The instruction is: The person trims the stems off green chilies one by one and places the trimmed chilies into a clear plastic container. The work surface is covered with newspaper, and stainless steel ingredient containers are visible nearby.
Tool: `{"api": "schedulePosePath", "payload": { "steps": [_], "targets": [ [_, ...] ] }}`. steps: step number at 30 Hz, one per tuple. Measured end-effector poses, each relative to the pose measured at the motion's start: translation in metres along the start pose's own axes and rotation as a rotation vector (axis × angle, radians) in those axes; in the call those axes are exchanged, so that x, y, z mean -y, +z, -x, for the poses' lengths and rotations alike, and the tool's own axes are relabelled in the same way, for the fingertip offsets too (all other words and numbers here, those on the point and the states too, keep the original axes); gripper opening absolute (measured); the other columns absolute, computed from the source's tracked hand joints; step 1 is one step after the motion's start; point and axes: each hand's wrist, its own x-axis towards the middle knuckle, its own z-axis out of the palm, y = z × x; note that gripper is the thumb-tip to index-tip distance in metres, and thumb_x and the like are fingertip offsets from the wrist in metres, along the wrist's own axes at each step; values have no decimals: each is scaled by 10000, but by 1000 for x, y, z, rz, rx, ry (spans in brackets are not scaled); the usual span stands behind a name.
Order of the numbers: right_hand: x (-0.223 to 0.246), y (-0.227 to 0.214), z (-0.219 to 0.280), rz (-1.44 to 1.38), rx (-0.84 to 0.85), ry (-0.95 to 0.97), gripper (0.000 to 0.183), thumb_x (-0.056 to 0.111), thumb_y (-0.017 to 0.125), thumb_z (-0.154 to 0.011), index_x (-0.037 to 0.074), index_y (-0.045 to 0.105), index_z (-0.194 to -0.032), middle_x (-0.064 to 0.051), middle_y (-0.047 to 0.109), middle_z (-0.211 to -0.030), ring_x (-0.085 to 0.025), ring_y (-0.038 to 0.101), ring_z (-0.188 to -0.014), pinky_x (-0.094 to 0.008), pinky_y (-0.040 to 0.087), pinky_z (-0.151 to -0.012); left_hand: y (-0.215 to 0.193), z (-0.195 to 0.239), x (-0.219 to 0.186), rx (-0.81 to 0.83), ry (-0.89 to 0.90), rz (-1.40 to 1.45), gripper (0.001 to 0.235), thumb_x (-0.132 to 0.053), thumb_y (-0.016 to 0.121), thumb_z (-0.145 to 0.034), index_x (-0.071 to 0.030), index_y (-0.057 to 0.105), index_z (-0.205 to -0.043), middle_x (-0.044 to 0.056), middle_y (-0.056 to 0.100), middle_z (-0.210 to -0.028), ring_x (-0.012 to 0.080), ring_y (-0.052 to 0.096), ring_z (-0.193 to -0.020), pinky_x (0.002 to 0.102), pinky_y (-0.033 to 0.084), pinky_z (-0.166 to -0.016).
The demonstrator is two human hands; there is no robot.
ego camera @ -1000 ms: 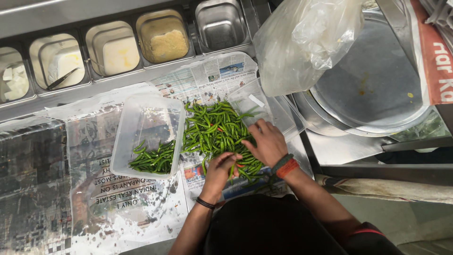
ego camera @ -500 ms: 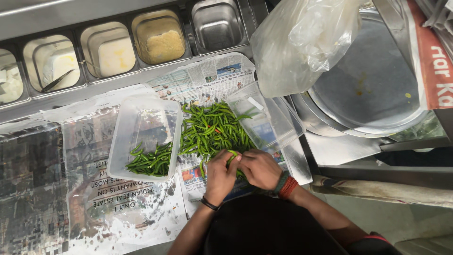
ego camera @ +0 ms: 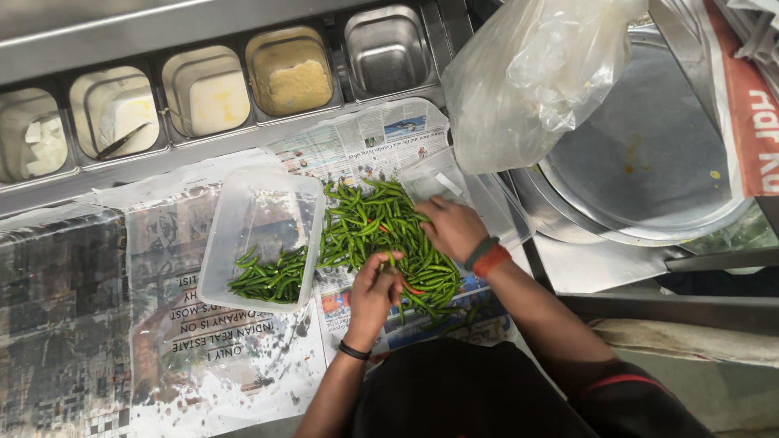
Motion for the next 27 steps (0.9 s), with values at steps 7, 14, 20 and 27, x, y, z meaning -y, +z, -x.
{"api": "schedulePosePath", "payload": {
  "steps": [7, 14, 20, 27],
  "targets": [
    [13, 18, 59, -864, 98, 516, 134, 143, 675, -950, 25, 647, -1007, -59, 704, -858, -163, 717, -692, -289, 552, -600, 22, 8, -14, 22, 161, -560, 273, -129, 756, -883, -81, 605, -1106, 40, 647, -781, 120, 598, -631, 296, 474, -542],
    [29, 22, 78, -1292, 162, 525, 161, 119, 626, -965, 28, 693, -1080, -29, 742, -966, -86, 729, -814, -251, 627, -725, 16, 7, -18, 81, 319, -739, 182, -161, 747, -880, -41, 645, -970, 79, 653, -794, 150, 610, -659, 351, 495, -587],
    [38, 9, 73, -1154, 244, 239, 143, 142, 626, -1042, 14, 685, -1018, -27, 682, -878, -66, 597, -724, -244, 496, -619, -18, 8, -14, 495, -185, -228, 282, -265, 600, -1040, -40, 696, -900, -12, 510, -633, 67, 430, -530, 252, 320, -488],
    [42, 12, 55, -688, 237, 182, 330, 233, 558, -1036, 44, 626, -775, 35, 613, -597, -43, 578, -522, -238, 451, -522, -9, 15, -12, 368, -48, -338, 255, -239, 561, -1038, -53, 713, -953, -42, 522, -640, 29, 472, -572, 209, 381, -520]
  ]
}}
